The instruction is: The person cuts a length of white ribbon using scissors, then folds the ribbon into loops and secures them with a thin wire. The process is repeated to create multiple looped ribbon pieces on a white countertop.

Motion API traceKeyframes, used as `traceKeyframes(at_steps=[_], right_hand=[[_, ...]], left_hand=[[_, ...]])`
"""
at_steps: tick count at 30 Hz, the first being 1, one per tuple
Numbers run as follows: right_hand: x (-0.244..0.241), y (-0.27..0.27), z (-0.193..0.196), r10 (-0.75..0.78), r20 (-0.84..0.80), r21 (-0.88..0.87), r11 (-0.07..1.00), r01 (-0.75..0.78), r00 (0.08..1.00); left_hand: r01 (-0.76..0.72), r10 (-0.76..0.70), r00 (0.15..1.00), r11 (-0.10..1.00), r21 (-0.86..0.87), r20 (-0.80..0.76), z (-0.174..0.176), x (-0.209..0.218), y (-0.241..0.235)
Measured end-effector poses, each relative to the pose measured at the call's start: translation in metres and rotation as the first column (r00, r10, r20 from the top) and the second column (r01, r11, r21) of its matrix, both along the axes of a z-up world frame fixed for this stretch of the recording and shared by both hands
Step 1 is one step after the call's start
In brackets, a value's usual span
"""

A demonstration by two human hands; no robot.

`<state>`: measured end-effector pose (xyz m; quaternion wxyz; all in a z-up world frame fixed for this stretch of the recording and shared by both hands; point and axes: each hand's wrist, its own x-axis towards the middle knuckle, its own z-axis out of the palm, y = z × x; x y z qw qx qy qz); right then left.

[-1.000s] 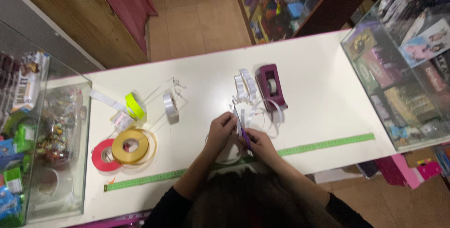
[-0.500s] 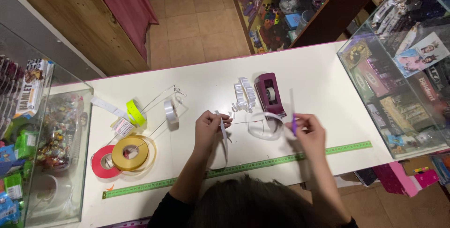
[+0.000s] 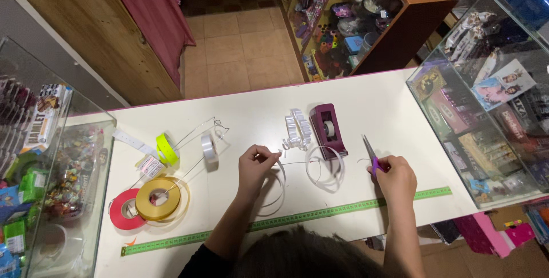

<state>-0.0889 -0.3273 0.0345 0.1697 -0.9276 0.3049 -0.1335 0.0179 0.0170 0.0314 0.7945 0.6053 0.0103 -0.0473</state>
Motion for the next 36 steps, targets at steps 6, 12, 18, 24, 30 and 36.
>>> traceKeyframes(at_steps=[6, 12, 18, 24, 30, 36], right_hand=[[0.009, -0.01, -0.013, 0.087, 0.015, 0.091, 0.992, -0.088, 0.996], [0.011, -0.003, 0.005, 0.168, -0.049, 0.147, 0.976, -0.159, 0.985], [0.01, 0.005, 0.027, 0.259, -0.077, 0.212, 0.948, -0.238, 0.963], [0.005, 0.013, 0.036, 0.297, -0.104, 0.249, 0.932, -0.264, 0.949], [0.022, 0.076, 0.035, 0.287, 0.474, 0.363, 0.798, -0.482, 0.832], [0.061, 0.173, 0.072, 0.194, 0.49, 0.855, 0.082, -0.512, 0.85]], left_hand=[[0.009, -0.009, 0.998, 1.0, 0.005, 0.063, 0.011, 0.0, 0.001], [0.083, -0.094, 0.991, 0.991, 0.108, 0.099, 0.03, 0.001, 0.004], [0.09, -0.115, 0.987, 0.973, 0.213, 0.108, 0.008, 0.015, 0.003], [0.088, -0.1, 0.993, 0.981, 0.172, 0.061, 0.017, 0.005, 0.009], [0.054, -0.081, 0.98, 0.988, 0.145, 0.183, 0.01, 0.003, 0.006], [0.007, -0.059, 0.929, 0.99, 0.139, 0.367, 0.016, 0.001, 0.008]])
